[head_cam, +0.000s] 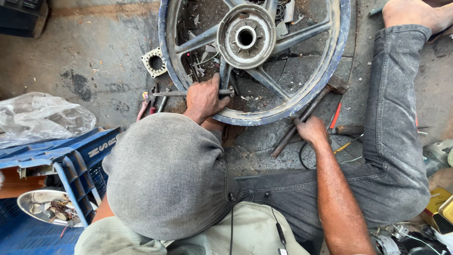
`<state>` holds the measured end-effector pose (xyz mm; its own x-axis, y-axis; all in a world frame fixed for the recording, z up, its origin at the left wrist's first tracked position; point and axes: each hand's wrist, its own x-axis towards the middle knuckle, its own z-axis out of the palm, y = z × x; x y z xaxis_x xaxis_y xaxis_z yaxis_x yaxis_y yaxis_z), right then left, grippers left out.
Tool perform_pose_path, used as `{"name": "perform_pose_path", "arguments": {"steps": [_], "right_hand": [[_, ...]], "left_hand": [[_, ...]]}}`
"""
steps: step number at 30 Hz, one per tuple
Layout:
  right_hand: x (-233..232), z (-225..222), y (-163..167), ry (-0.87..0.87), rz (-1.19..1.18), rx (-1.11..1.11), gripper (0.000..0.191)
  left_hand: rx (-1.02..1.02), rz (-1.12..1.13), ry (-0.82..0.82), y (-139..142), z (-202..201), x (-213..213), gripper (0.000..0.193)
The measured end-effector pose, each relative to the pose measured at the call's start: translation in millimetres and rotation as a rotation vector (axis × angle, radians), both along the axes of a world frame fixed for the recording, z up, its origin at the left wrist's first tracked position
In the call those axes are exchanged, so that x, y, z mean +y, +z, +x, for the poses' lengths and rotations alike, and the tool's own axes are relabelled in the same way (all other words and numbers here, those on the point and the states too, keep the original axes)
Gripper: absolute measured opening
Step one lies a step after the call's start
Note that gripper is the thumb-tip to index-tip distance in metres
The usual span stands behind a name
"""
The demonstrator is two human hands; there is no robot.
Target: The person sits on the floor and uses a hammer and a metal rod to strike and adjust a blue wheel rim. They repeatedly hit the rim's edge and center hub area, rotating the rim to access different sections.
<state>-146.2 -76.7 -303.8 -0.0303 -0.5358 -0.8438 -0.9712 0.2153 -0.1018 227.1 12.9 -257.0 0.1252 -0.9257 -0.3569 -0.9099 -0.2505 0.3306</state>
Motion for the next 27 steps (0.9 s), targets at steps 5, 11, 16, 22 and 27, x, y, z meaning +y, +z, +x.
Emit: {"name": "perform_pose_path", "arguments": {"steps": [5, 11, 16, 22, 27], "right_hand": [[-0.7, 3.1, 1.2, 0.005, -0.018, -0.006, 0.042], [-2.7, 5.4, 1.3, 0.021, 0.003, 0.034, 0.044], [-2.3, 5.1, 0.0, 0.069, -0.041, 0.018, 0.044], [-1.6, 6.6, 2.1, 0.058, -0.028, -0.010, 0.041], [-0.9, 8.6, 1.1, -0.005, 0.011, 0.027, 0.041]], "left_hand": [[0.009, -0.019, 0.012, 1.4, 0.7, 1.1, 0.060], [0.016, 0.013, 0.022, 0.4, 0.5, -0.5, 0.058], [0.005, -0.040, 0.004, -1.5, 1.1, -0.3, 0.061], [-0.017, -0.137, -0.010, -4.5, 1.0, 1.1, 0.067], [0.014, -0.044, 0.014, -5.9, 1.1, 0.9, 0.062]]}}
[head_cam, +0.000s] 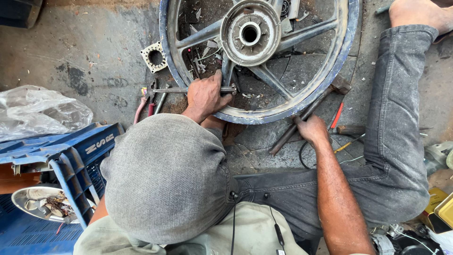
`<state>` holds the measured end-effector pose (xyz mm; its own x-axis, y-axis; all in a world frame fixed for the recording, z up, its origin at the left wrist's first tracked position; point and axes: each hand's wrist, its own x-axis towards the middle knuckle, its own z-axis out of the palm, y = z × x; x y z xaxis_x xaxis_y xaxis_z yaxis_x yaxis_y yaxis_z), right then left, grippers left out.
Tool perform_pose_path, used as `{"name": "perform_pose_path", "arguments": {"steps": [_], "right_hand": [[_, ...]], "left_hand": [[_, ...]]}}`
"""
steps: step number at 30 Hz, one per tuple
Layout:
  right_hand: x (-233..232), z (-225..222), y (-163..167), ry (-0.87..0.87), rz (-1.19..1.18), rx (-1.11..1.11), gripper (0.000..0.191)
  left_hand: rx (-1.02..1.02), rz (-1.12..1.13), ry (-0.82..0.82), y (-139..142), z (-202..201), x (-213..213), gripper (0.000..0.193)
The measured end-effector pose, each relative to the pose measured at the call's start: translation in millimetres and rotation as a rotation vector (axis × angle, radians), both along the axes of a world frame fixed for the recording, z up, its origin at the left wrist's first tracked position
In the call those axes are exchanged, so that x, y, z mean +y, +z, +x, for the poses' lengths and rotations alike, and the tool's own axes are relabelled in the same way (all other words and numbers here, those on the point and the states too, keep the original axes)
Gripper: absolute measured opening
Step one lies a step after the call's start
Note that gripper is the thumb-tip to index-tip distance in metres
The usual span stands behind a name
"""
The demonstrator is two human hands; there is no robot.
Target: The person sits on the floor and uses a hammer and a metal rod to strike and adjust a blue wheel rim. They repeatedly hit the rim's edge and center hub area, rotating the rim to access different sections.
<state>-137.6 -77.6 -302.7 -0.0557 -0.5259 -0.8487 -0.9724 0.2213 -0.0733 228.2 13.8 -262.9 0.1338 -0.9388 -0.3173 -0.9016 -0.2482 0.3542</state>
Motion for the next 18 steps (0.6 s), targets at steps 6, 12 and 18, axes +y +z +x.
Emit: {"name": "perform_pose_path", "arguments": {"steps": [6, 12, 18], "right_hand": [[1, -6, -9, 0.032, -0.001, -0.003, 0.044], [2, -7, -13, 0.056, -0.016, -0.012, 0.046], [3, -5, -11, 0.056, 0.005, 0.025, 0.048]], "left_hand": [[-0.004, -0.001, 0.000, 1, 0, 1, 0.062], [-0.002, 0.008, 0.008, 0, 0, 1, 0.061], [-0.015, 0.018, 0.000, 0, 1, 1, 0.065]]}}
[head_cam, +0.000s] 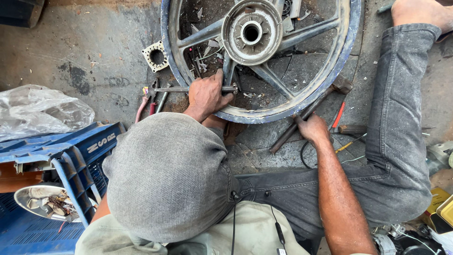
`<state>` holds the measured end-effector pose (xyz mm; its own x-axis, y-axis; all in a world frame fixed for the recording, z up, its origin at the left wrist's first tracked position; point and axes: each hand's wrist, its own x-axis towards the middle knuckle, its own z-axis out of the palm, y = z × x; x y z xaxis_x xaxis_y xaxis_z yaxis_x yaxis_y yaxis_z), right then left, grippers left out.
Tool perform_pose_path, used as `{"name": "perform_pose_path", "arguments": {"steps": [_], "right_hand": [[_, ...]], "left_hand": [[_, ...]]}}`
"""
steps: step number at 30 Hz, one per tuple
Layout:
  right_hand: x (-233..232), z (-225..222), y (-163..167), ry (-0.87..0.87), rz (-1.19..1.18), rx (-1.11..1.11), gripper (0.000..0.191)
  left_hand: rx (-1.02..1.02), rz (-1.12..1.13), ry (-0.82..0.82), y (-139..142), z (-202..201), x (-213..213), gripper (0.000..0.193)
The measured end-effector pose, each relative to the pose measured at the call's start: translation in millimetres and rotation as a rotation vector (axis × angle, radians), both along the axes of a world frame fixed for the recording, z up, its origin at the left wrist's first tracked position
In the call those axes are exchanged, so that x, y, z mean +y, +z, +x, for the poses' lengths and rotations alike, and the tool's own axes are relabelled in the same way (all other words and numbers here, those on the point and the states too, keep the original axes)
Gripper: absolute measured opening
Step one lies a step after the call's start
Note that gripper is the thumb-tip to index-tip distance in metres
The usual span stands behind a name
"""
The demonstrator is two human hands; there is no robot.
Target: The person sits on the floor and uses a hammer and a metal rod to strike and adjust a blue wheel rim. They repeatedly hit the rim's edge and center hub area, rotating the rim to access different sections.
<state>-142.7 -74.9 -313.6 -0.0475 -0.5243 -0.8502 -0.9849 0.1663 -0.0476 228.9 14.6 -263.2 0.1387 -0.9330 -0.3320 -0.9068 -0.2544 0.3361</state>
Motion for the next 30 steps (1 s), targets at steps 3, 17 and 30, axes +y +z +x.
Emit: {"name": "perform_pose_path", "arguments": {"steps": [3, 17, 30], "right_hand": [[0.0, 0.8, 0.0, 0.008, 0.011, 0.014, 0.050], [1.5, 3.3, 3.4, 0.025, -0.017, 0.008, 0.052], [1.4, 0.9, -3.1, 0.056, -0.042, 0.023, 0.055]], "left_hand": [[-0.003, -0.001, -0.004, 0.3, 0.7, 0.6, 0.066], [0.014, -0.019, 0.003, 2.1, 2.6, 2.3, 0.067], [0.003, -0.001, -0.001, -0.5, 2.8, 1.4, 0.060]]}}
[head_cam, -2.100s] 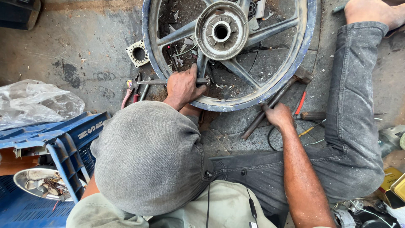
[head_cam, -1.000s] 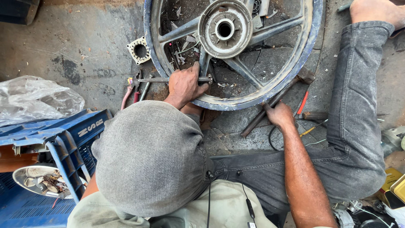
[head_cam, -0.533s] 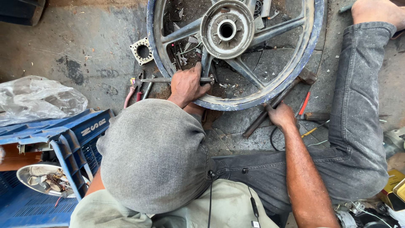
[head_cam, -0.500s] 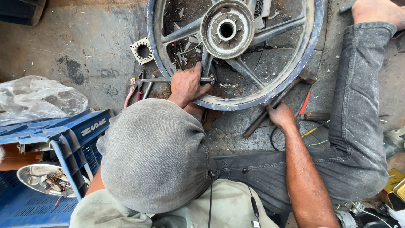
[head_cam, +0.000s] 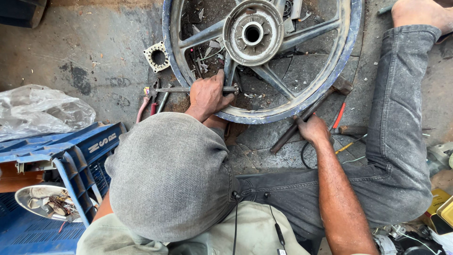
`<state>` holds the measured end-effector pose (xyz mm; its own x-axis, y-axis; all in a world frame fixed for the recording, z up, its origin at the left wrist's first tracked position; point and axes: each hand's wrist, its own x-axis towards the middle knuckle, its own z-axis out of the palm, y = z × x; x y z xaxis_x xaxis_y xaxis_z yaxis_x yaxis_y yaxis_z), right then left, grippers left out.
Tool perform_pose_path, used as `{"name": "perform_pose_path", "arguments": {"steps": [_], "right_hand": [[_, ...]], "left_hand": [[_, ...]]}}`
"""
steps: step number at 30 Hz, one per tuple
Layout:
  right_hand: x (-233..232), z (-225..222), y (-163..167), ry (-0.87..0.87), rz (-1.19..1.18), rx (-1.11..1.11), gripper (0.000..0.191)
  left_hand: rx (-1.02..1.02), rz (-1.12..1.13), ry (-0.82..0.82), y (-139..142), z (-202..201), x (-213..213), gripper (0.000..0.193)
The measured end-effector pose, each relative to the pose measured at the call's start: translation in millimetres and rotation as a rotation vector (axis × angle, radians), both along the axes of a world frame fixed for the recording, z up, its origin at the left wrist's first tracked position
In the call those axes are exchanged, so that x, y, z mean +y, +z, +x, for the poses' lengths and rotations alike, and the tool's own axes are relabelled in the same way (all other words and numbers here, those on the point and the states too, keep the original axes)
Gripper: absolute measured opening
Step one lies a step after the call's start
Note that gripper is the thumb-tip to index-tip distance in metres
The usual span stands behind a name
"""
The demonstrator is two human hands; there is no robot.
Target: The person sits on the floor and uses a hammer and a metal rod to strike and adjust a blue wheel rim. They repeatedly hit the rim's edge and center hub area, rotating the rim to access different sections.
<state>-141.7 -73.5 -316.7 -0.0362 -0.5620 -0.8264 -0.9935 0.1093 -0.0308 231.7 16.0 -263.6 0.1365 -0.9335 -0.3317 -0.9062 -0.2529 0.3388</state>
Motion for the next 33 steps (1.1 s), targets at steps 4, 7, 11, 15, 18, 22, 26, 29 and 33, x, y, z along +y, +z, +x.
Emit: {"name": "perform_pose_path", "arguments": {"steps": [4, 7, 11, 15, 18, 22, 26, 29, 33], "right_hand": [[0, 1, 2, 0.003, -0.005, -0.008, 0.055], [1, 3, 3, 0.017, -0.025, -0.036, 0.054], [1, 5, 6, -0.016, 0.036, 0.017, 0.053], [1, 5, 6, -0.007, 0.024, 0.012, 0.054], [1, 4, 5, -0.017, 0.033, 0.028, 0.055], [2, 3, 2, -0.004, 0.030, 0.003, 0.053], [2, 1, 0, -0.001, 0.019, -0.008, 0.054], [2, 0, -2, 0.004, 0.010, -0.012, 0.054], [2, -2, -5, 0.007, 0.002, -0.017, 0.054]], "left_hand": [[-0.001, -0.038, -0.002, -1, 0, 0, 0.062], [0.010, 0.040, -0.003, -2, 0, 0, 0.060], [0.005, -0.005, -0.002, -4, 0, 1, 0.071], [-0.004, -0.039, -0.009, -4, 0, 2, 0.076], [-0.002, -0.030, -0.005, -4, 0, 2, 0.078], [-0.002, -0.028, -0.007, -4, 1, 2, 0.075], [0.010, 0.026, 0.001, -3, 1, 1, 0.073], [0.006, -0.005, -0.002, -4, 1, 2, 0.075], [0.005, -0.048, -0.007, -4, 2, 2, 0.077]]}}
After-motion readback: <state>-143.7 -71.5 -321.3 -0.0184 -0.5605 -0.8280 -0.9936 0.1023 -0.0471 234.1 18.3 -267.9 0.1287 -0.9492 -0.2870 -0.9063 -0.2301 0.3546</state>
